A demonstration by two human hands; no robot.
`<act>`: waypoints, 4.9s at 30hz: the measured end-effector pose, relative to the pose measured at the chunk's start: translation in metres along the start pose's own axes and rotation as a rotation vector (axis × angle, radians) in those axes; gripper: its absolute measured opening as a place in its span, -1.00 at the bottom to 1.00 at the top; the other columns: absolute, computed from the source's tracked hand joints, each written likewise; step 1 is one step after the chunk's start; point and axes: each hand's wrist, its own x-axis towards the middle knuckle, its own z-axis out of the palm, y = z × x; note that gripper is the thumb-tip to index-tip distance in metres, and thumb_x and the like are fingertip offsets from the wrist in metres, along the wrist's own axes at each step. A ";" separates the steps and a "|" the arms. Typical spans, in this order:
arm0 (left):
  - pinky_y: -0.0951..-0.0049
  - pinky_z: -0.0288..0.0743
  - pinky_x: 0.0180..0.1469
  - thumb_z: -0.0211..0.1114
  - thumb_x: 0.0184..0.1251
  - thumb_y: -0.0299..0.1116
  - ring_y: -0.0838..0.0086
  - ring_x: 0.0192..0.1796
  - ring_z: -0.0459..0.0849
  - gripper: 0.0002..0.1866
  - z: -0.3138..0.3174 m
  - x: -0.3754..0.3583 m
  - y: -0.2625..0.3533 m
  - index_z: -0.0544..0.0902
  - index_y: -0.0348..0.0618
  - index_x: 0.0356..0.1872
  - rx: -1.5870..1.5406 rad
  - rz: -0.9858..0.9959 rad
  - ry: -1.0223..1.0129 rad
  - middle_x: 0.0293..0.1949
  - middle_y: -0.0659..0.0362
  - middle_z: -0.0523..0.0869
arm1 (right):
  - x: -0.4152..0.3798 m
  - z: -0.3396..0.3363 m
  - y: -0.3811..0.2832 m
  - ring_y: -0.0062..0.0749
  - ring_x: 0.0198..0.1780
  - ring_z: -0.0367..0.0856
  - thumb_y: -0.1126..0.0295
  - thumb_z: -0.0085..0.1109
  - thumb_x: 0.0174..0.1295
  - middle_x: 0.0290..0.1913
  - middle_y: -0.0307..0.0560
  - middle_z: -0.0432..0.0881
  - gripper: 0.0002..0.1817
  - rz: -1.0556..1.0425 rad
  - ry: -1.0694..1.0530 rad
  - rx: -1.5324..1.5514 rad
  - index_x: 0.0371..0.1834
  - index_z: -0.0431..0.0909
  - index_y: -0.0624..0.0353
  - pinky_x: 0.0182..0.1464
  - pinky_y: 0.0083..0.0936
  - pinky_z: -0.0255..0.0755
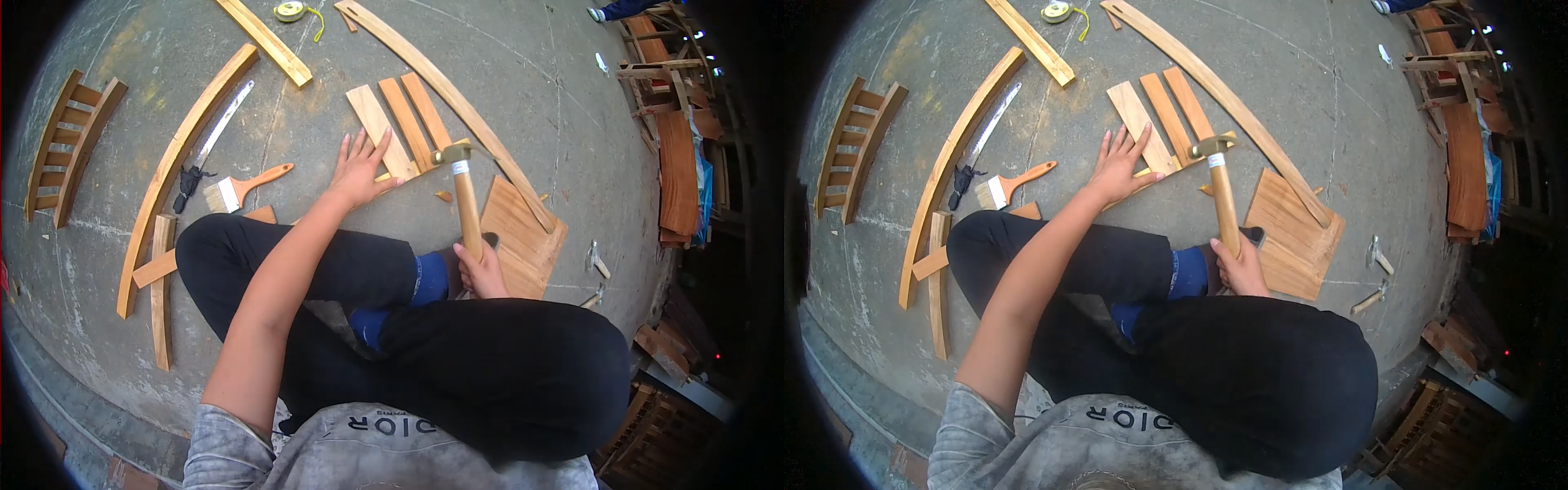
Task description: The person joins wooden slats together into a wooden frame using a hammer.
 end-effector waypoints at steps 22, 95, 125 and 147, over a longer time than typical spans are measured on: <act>-0.17 -0.42 0.81 0.25 0.42 0.53 -0.04 0.85 -0.12 0.23 0.006 -0.002 -0.002 -0.14 0.16 0.86 0.003 0.004 -0.001 0.75 -0.15 0.23 | -0.011 -0.009 -0.035 -0.66 -0.53 0.38 0.07 0.28 0.64 -0.41 -0.32 0.49 -0.70 -0.100 0.143 -0.073 0.04 0.54 0.06 -0.49 -0.63 0.27; -0.21 -0.49 0.78 0.27 0.39 0.52 -0.11 0.85 -0.19 0.29 -0.002 -0.006 0.004 -0.14 -0.05 0.85 -0.059 0.037 -0.002 0.78 -0.18 0.14 | 0.105 -0.071 -0.001 0.06 -0.19 0.84 0.00 0.46 0.25 -0.29 0.14 0.83 -0.60 -0.464 0.358 -0.714 -0.09 0.85 0.10 -0.06 -0.11 0.66; -0.19 -0.55 0.78 0.27 0.38 0.53 -0.06 0.86 -0.20 0.29 0.000 -0.005 0.003 -0.18 0.02 0.86 -0.034 0.012 -0.030 0.80 -0.12 0.10 | 0.089 -0.064 -0.006 0.14 -0.11 0.83 0.02 0.48 0.24 -0.21 0.17 0.84 -0.61 -0.381 0.218 -0.926 -0.06 0.86 0.08 -0.02 -0.09 0.64; -0.16 -0.52 0.79 0.27 0.39 0.52 -0.03 0.86 -0.19 0.26 -0.006 -0.004 0.010 -0.14 0.06 0.86 -0.040 0.012 -0.025 0.80 -0.09 0.11 | 0.094 -0.067 0.004 0.17 -0.13 0.82 0.03 0.48 0.25 -0.23 0.17 0.83 -0.64 -0.370 0.257 -0.984 -0.10 0.86 0.06 -0.05 -0.07 0.64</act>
